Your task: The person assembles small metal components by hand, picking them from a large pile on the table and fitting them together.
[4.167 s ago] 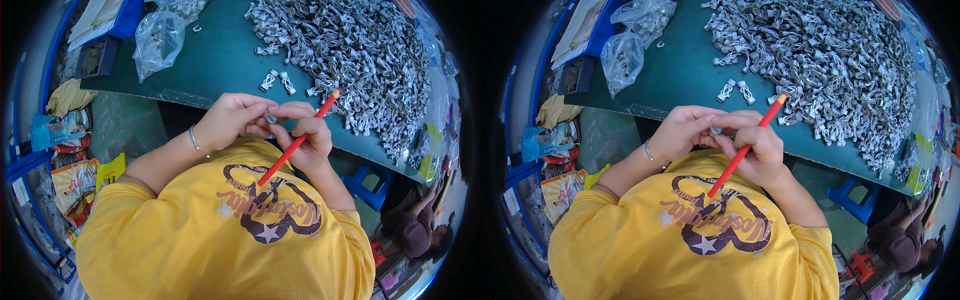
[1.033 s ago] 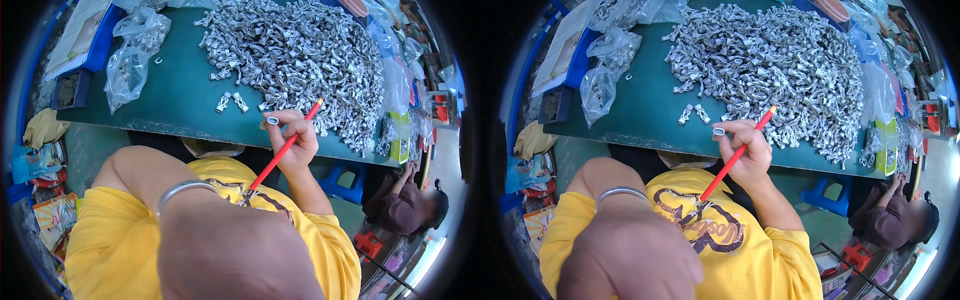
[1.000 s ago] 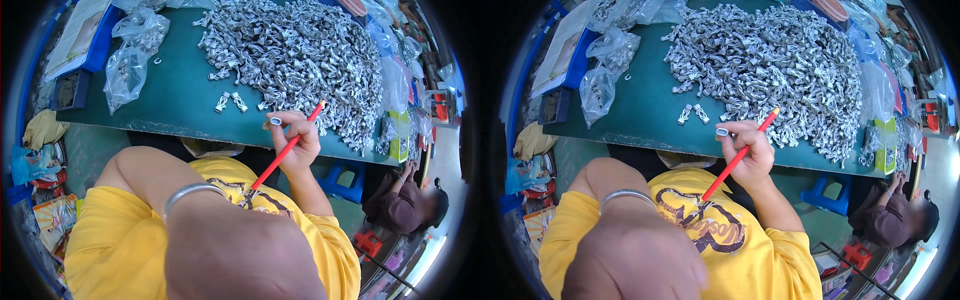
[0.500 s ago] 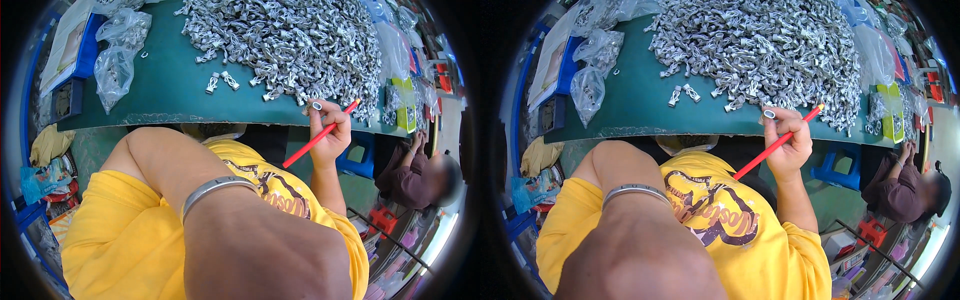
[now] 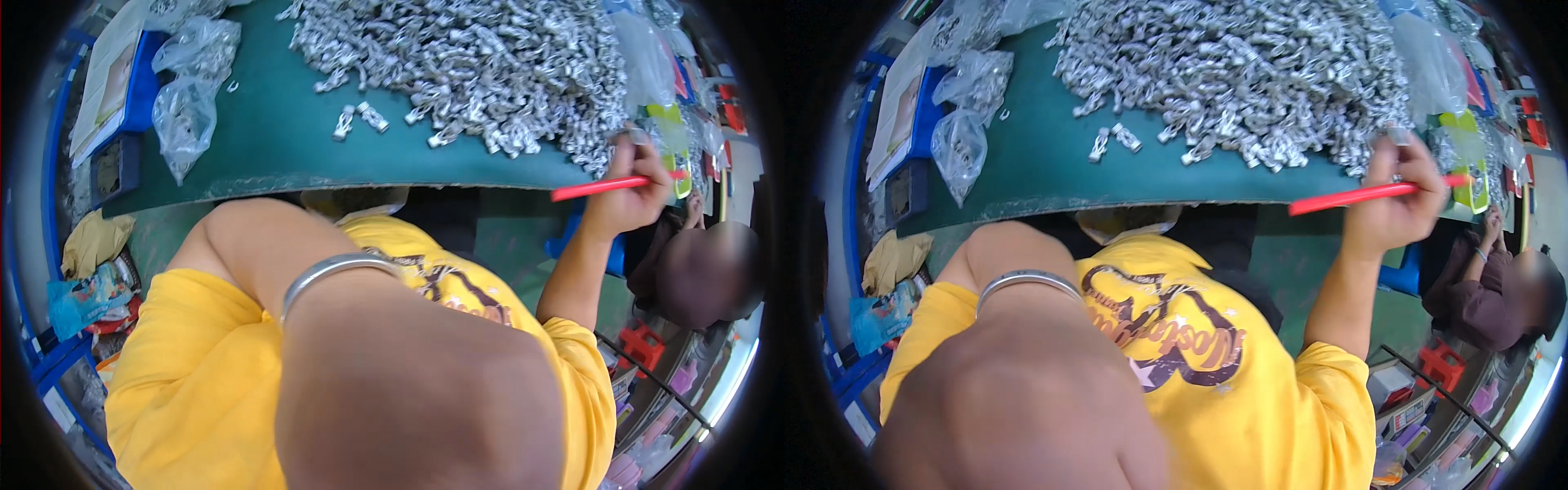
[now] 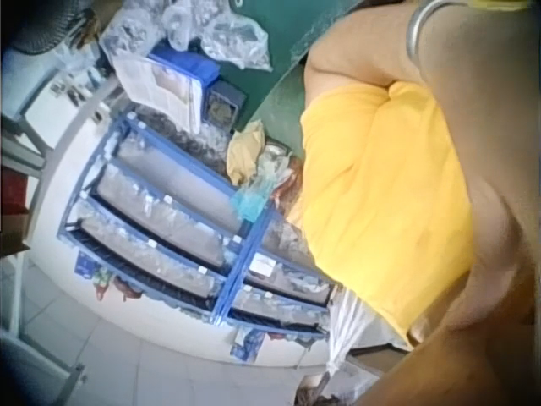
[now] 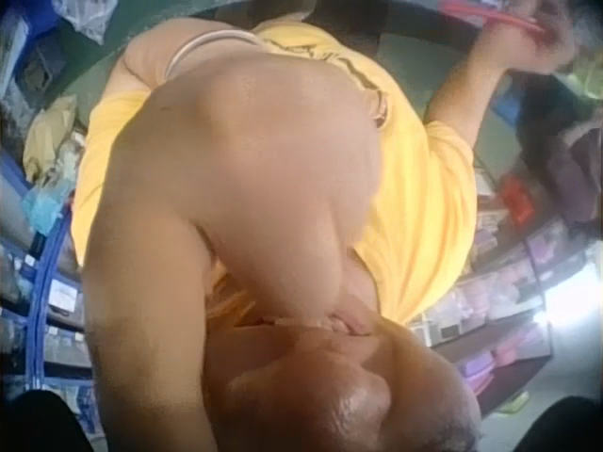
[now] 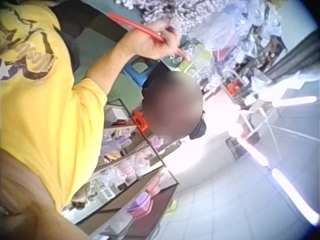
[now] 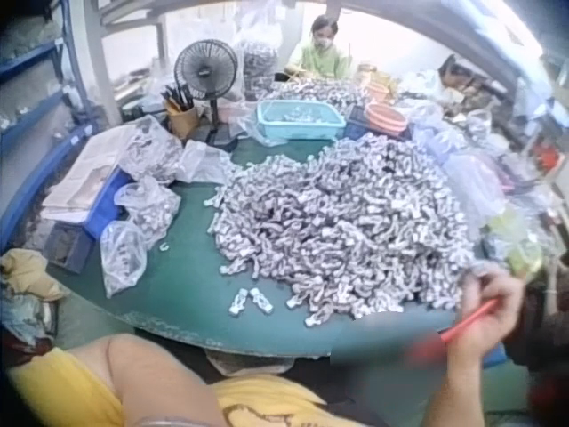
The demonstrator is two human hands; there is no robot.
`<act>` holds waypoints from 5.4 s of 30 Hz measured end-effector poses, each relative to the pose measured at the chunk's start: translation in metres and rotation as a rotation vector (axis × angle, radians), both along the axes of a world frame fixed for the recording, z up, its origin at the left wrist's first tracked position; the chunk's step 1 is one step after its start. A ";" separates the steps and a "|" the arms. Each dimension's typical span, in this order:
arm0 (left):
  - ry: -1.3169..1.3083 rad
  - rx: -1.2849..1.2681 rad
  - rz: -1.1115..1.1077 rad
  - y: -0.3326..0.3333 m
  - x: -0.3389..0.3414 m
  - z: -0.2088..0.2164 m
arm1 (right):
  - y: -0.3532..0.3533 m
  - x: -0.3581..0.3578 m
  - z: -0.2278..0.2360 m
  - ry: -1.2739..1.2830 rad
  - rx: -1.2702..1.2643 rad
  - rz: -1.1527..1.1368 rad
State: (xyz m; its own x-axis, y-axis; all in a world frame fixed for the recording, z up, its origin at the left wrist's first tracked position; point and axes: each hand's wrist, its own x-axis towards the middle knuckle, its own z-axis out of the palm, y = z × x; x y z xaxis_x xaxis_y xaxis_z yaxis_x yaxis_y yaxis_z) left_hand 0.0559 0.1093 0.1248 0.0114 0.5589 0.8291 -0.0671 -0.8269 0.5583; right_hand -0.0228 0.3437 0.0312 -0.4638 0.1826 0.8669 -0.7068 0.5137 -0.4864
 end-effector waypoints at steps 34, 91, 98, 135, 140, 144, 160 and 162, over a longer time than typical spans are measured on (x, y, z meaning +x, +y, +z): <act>-0.382 -0.983 1.764 -0.090 -0.001 -0.154 | -0.149 0.009 -0.064 -0.817 0.081 0.762; -1.341 -0.690 1.347 -0.099 0.013 -0.150 | -0.175 0.012 -0.079 -0.489 0.335 0.545; -0.766 -1.006 1.543 -0.093 0.005 -0.162 | -0.168 0.019 -0.081 -0.650 0.199 0.633; -0.565 -0.799 1.478 -0.097 0.008 -0.144 | -0.140 0.034 -0.069 -0.906 -0.417 1.039; -0.486 -0.737 1.504 -0.094 0.009 -0.143 | -0.138 0.036 -0.065 -1.057 -0.568 1.109; -0.698 -0.794 1.415 -0.092 0.011 -0.138 | -0.135 0.031 -0.069 -1.027 -0.581 1.201; -0.794 -0.886 1.445 -0.086 0.013 -0.143 | -0.139 0.036 -0.073 -0.510 -0.237 0.986; -0.901 -0.958 1.365 -0.085 0.012 -0.140 | -0.141 0.037 -0.069 -0.470 -0.216 0.981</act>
State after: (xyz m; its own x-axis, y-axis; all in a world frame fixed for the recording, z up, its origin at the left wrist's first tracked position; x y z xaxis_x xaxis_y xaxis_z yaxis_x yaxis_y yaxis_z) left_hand 0.0682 0.0242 -0.0148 -0.9758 0.0227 -0.2176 -0.2183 -0.0348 0.9753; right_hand 0.0145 0.2027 -0.0382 -0.7645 -0.3175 0.5611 -0.4823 -0.2957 -0.8245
